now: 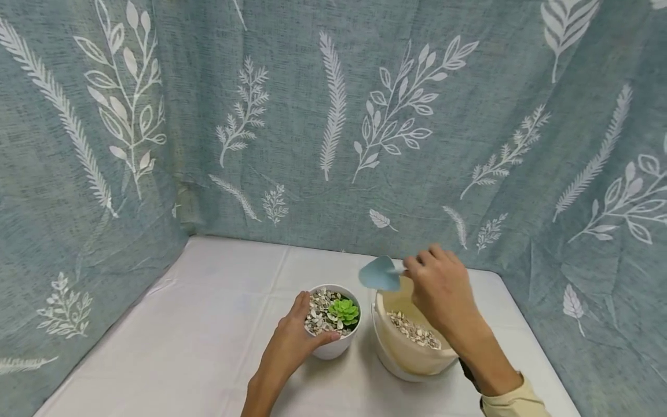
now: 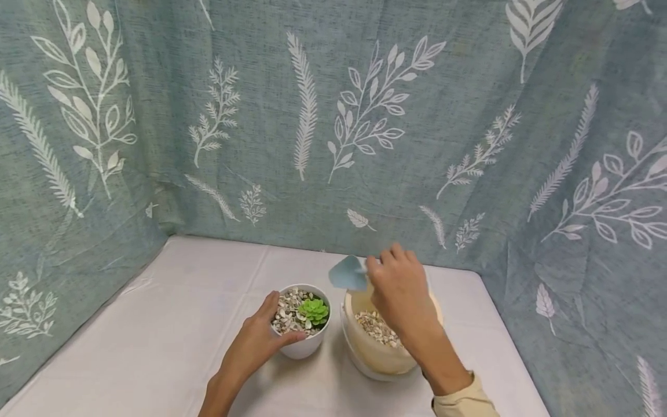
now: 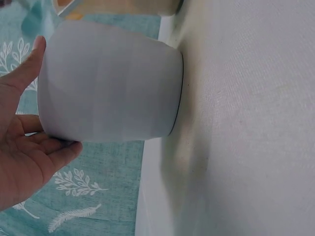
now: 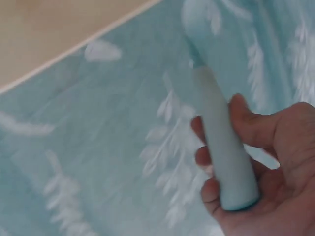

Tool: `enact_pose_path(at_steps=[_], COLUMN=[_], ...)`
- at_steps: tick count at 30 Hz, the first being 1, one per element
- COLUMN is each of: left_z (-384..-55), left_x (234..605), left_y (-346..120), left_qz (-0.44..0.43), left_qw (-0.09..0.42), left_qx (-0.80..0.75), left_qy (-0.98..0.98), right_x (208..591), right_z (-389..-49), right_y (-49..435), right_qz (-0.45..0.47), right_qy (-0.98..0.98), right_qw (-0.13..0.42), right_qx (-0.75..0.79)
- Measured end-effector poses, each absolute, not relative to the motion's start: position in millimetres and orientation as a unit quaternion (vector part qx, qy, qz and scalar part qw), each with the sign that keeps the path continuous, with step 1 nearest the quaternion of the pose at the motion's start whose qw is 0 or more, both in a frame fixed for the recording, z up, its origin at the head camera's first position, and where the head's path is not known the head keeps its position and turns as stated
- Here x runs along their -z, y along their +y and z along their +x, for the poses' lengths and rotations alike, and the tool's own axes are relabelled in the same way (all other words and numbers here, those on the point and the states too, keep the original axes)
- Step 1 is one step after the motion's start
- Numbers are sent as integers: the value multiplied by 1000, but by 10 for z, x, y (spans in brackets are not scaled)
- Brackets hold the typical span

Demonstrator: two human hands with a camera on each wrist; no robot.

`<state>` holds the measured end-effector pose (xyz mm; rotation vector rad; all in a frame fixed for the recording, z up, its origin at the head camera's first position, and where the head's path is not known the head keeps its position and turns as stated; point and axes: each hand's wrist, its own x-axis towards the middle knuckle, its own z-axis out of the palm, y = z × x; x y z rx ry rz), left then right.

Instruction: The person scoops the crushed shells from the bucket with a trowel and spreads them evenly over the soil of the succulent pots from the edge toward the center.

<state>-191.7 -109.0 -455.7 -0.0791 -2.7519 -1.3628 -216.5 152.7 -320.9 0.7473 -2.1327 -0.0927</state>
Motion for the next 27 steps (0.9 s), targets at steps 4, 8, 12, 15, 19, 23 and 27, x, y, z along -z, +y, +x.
enact_pose_path(at_steps=[4,8,12,15,19,23,27], left_z=[-1902,-1899,-1885,-1864,-1852,-1875,-1884], left_x=[4537,4521,4532,4556,4577,4550,4426], left_y=[-1161,-1237,-1280,-1282,-1297,-1360,-1377], left_qz=[-21,-16,-15,-21,-20,-28,-58], left_qw=[35,38,38,34,38,47,49], left_qx=[442,435,429,432,431,422,404], left_qy=[-896,-899,-902,-901,-901,-905,-911], right_x=[3136,3234,3558,3800,3974,3987,3903], right_z=[-2050,-2088,-2257,-2332,-2383,-2406,-2306], right_y=[1831,2003,2032,2017,1998,1978,1901], right_qz=[230,197,206,208,223,243,221], right_qy=[-887,-934,-959,-965,-962,-956,-953], right_qw=[400,298,188,152,155,158,190], right_qx=[0,-7,-42,-57,-41,-52,-84])
